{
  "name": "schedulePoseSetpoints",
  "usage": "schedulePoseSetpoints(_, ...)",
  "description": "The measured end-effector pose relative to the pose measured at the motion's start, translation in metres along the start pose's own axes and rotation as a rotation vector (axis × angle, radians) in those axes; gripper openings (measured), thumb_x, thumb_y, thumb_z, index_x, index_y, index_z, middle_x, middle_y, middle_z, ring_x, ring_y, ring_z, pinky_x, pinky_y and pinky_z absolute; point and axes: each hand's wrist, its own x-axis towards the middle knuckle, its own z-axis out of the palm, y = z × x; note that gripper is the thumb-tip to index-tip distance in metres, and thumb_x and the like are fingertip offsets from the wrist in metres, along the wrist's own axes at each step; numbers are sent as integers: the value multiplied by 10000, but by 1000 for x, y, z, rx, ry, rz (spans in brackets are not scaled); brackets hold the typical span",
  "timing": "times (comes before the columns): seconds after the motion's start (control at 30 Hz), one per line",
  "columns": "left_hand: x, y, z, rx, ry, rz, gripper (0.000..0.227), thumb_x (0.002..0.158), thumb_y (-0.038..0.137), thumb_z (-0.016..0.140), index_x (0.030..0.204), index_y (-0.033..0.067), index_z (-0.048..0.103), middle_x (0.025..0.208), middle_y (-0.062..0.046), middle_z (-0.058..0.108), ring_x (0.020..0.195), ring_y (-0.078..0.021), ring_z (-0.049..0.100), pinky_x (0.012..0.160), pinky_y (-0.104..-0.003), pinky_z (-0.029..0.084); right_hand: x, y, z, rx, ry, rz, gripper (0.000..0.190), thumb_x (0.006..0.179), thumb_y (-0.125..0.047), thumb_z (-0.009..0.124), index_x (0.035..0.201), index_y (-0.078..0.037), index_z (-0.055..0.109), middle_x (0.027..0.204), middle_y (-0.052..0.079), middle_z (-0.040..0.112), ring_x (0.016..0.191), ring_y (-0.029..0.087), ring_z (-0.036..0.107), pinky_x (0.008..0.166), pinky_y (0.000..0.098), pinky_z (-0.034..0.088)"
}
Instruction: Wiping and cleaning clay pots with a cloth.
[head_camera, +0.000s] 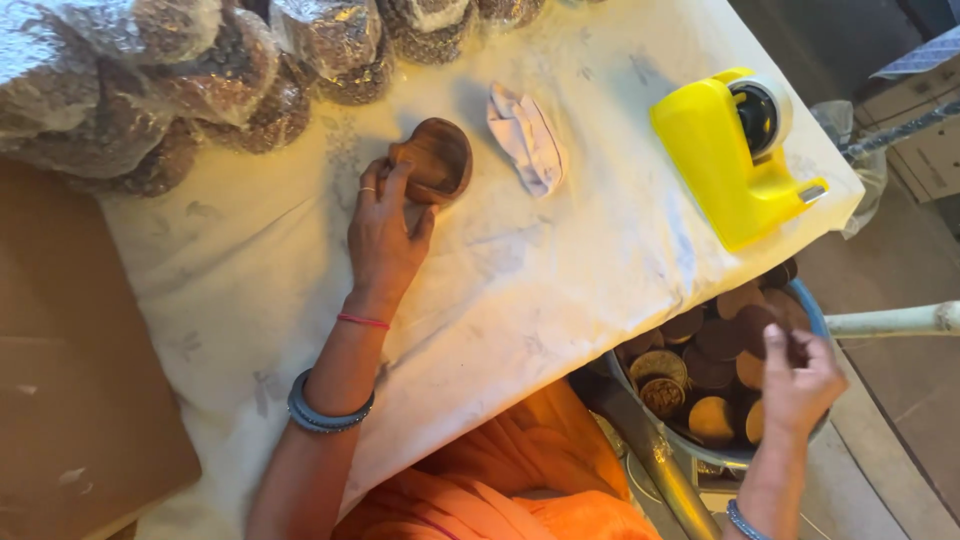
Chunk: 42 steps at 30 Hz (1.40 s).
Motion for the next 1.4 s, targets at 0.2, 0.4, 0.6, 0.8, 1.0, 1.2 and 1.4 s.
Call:
schedulePoseSetpoints(0.2,-2,-6,3,10,54,-11,603,820,199,843,1334,81,551,1463,-182,459,1276,-410,545,977,-476,525,31,-200,41,416,-294,-362,185,942,-23,794,1116,-1,736,1121,109,738,1041,180,701,959,314,570)
schedulePoseSetpoints(0.4,-2,-6,2,-8,77,-25,631,830,205,843,1370,92,537,1472,-178,452,1290,-404,542,998,-463,520,36,-290,146,158,-380,-965,201,835,-115,817,1026,-66,777,1099,87,755,1061,286,672,888,431,543)
schedulePoseSetpoints(0.6,0,-12,2,-19,111,3,681,820,200,844,1403,95,508,1465,-194,446,1305,-416,514,1028,-466,500,42,-324,157,131,-688,-996,373,837,-376,818,1044,-71,763,1117,85,701,1197,300,602,923,469,475)
schedulePoseSetpoints(0.8,0,-15,4,-4,92,1,696,833,203,840,1431,110,496,1480,-198,430,1329,-413,499,1049,-464,493,87,-325,196,86,-415,-984,621,883,-367,800,1387,-28,671,1416,227,547,1260,454,498,1019,524,442)
schedulePoseSetpoints(1.0,-2,-9,1,86,258,139,761,797,194,838,1451,47,477,1494,-231,404,1334,-444,472,1057,-481,476,92,-309,246,-163,-564,-973,329,916,-158,716,1240,-211,737,1452,102,600,1194,362,572,1009,440,524)
schedulePoseSetpoints(1.2,-22,39,16,-89,-64,359,563,948,253,812,1419,159,519,1447,-103,562,1367,-303,541,1141,-418,501,132,-261,287,608,-522,-343,215,1009,-118,653,1205,-77,731,1175,62,735,985,108,688,867,271,569)
schedulePoseSetpoints(1.4,-14,53,44,33,-194,362,883,767,269,840,1479,-13,401,1378,-249,531,1284,-398,490,1056,-492,418,127,-266,264,632,-548,-197,198,1028,-133,661,1175,-43,759,1064,27,755,901,61,651,790,243,544)
